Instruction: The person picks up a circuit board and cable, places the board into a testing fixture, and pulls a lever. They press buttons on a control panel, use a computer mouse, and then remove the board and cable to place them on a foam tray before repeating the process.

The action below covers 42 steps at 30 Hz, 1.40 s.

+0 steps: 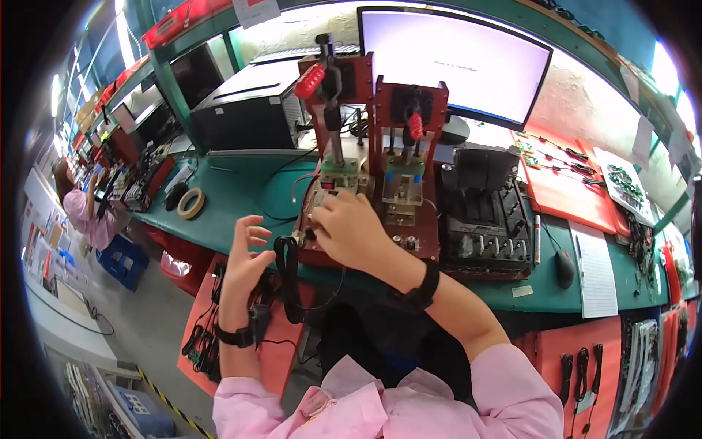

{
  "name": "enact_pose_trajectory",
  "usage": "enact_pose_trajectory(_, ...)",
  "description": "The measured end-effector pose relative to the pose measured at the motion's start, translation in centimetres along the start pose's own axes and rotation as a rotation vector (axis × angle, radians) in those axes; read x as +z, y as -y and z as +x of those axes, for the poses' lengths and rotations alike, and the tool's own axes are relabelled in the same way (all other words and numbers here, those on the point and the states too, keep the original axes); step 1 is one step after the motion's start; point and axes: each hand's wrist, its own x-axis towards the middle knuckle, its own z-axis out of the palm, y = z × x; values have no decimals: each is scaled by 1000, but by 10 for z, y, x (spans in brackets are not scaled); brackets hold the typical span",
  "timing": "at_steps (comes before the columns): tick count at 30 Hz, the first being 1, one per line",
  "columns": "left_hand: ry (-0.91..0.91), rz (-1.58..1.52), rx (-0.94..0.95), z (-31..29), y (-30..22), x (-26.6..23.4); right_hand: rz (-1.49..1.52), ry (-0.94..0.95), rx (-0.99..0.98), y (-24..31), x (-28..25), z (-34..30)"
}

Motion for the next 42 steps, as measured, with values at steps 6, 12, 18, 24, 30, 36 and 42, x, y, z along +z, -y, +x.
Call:
enact_pose_trajectory(6,220,578,262,33,-33,19,-148,141,74,2,19,-3)
enact_pose_trajectory(12,263,715,369,44,-34,40,-158,135,73,4,23,-3)
enact_pose_trajectory(18,191,614,293,48,-28,44,-51,132,131,1,23,-1)
enact_pose_trajectory(24,213,563,300,46,-28,44,-9,109,139,3,22,-3)
enact_pose_trajectory(30,185,637,246,47,-33,45,-90,33,81,-2,25,-6)
enact_pose_trajectory(36,171,511,317,47,-25,49,-50,106,71,0,25,-4)
enact_pose_trajectory(42,133,646,302,44,-31,48,-36,96,55,-1,27,-4)
